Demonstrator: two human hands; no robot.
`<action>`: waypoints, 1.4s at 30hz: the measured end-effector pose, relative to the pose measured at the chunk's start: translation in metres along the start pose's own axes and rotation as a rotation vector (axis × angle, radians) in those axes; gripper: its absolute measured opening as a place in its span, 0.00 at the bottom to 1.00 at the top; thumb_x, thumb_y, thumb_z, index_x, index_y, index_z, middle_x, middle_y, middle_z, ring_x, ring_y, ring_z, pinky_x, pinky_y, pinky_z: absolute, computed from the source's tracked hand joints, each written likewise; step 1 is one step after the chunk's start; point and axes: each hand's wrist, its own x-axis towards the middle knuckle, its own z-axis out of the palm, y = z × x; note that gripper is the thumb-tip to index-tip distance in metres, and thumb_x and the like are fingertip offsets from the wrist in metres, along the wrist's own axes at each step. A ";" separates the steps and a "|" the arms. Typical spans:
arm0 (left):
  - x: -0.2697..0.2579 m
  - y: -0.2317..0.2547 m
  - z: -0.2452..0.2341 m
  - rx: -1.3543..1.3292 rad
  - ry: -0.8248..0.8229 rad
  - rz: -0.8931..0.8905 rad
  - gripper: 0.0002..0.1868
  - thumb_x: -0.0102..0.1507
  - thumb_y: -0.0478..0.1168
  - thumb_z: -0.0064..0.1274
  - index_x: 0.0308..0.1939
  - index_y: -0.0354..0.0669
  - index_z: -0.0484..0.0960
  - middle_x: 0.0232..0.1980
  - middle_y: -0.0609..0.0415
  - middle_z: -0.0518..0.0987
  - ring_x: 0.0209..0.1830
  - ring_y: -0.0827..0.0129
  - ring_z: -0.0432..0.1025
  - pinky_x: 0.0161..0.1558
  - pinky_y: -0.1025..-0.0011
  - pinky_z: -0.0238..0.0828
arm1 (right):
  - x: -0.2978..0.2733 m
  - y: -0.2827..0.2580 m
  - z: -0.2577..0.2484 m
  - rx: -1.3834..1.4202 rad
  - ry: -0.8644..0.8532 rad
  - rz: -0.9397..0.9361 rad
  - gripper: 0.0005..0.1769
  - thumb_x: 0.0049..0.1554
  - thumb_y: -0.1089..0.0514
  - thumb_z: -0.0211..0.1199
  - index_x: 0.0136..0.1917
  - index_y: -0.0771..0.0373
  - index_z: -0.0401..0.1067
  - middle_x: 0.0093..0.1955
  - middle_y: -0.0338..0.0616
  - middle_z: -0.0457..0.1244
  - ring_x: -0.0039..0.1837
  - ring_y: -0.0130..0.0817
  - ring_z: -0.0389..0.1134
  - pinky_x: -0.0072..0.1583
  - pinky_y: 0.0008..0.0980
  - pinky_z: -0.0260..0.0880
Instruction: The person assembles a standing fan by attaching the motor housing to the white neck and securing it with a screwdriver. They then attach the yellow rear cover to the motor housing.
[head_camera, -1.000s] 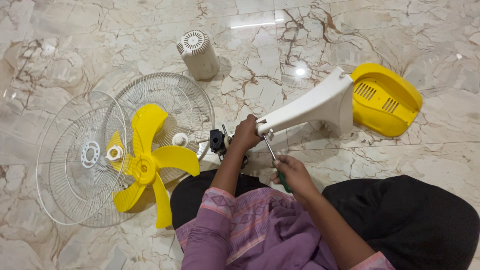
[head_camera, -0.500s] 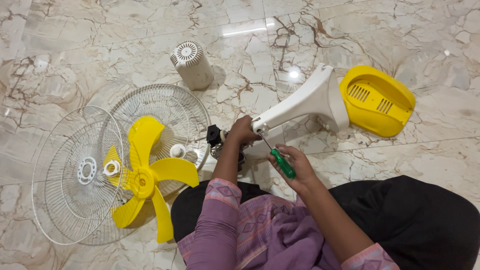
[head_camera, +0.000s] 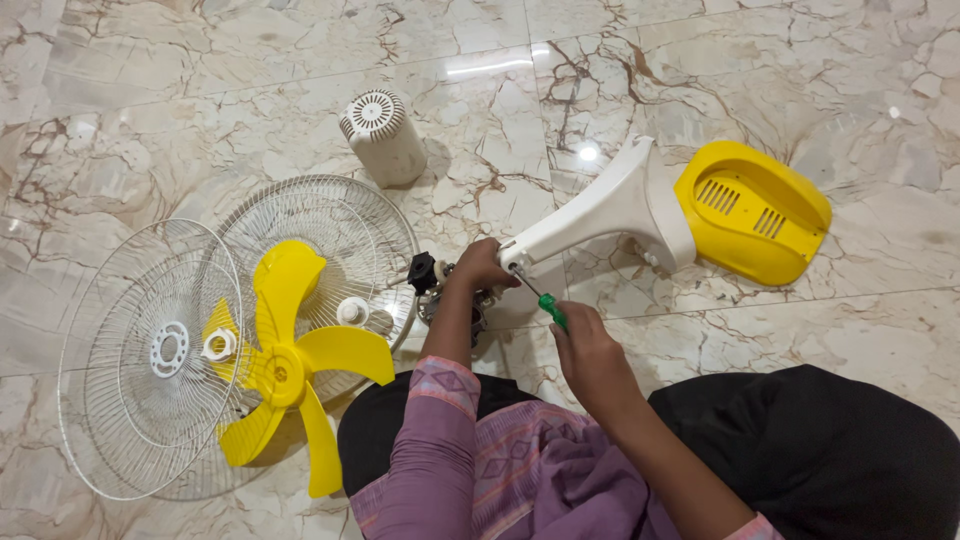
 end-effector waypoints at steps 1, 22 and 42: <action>-0.001 -0.001 0.000 0.015 0.012 0.004 0.37 0.35 0.50 0.78 0.42 0.38 0.81 0.43 0.43 0.84 0.44 0.53 0.80 0.48 0.63 0.76 | 0.003 -0.003 -0.001 -0.048 -0.036 0.016 0.16 0.62 0.60 0.60 0.63 0.65 0.66 0.56 0.59 0.66 0.51 0.57 0.71 0.49 0.49 0.74; -0.009 0.004 0.006 0.046 0.059 0.030 0.38 0.35 0.51 0.78 0.42 0.38 0.79 0.43 0.42 0.82 0.44 0.51 0.78 0.47 0.61 0.75 | 0.010 0.041 0.012 0.925 -0.230 0.631 0.31 0.53 0.66 0.59 0.68 0.58 0.54 0.46 0.48 0.60 0.40 0.30 0.61 0.43 0.30 0.65; -0.008 0.000 0.009 0.036 0.060 0.002 0.39 0.34 0.51 0.78 0.43 0.39 0.79 0.44 0.43 0.83 0.46 0.53 0.78 0.49 0.63 0.75 | 0.004 0.038 0.004 0.670 -0.399 0.690 0.28 0.57 0.63 0.61 0.68 0.59 0.56 0.51 0.54 0.64 0.40 0.36 0.66 0.44 0.37 0.66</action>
